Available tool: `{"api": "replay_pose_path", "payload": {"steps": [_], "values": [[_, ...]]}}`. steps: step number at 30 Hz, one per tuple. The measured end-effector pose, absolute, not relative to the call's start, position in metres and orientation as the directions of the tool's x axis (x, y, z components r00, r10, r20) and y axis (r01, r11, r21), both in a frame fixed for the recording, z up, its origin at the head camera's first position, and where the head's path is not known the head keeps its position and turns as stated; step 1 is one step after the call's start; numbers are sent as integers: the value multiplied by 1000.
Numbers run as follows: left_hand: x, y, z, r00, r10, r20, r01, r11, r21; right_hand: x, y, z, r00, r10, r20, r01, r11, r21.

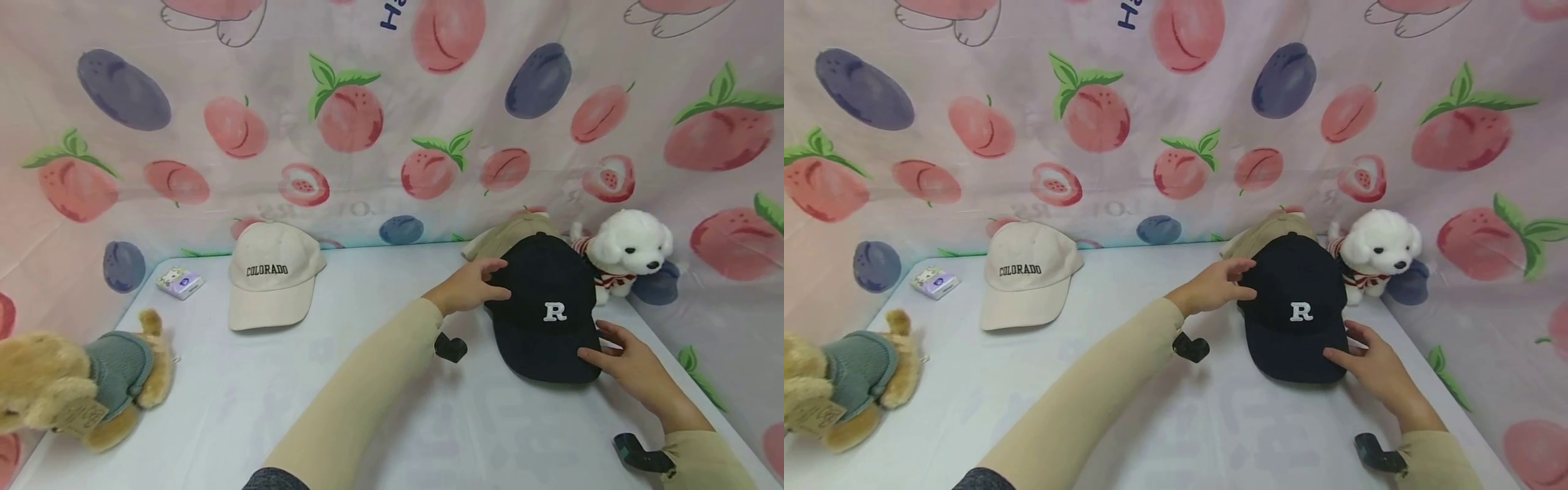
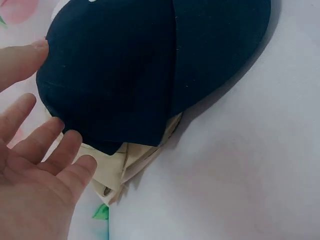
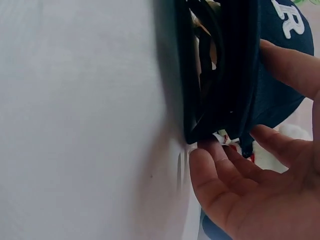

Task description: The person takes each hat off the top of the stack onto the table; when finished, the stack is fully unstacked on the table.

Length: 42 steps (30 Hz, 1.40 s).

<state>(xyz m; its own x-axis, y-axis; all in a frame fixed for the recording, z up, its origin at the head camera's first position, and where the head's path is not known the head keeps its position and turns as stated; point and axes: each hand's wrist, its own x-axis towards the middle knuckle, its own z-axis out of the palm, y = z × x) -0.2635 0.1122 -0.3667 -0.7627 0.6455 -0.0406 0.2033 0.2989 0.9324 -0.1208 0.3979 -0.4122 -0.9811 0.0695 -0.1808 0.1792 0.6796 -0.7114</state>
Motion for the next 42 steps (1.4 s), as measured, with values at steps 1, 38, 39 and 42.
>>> {"api": "replay_pose_path", "payload": {"steps": [1, 38, 39, 42], "values": [[-263, 112, -367, -763, 646, -43, 199, 297, 934, -121, 398, -413, -980, 65, -188, 181, 682, -709], [-254, 112, -364, -730, 682, 42, 265, 226, 937, -119, 393, -412, -983, 83, -163, 173, 712, -681], [-253, 113, -363, -719, 693, 55, 282, 218, 934, -118, 393, -412, -983, 84, -163, 173, 713, -679], [-251, 115, -361, -695, 713, 87, 323, 202, 925, -117, 393, -412, -983, 88, -161, 174, 716, -676]]}}
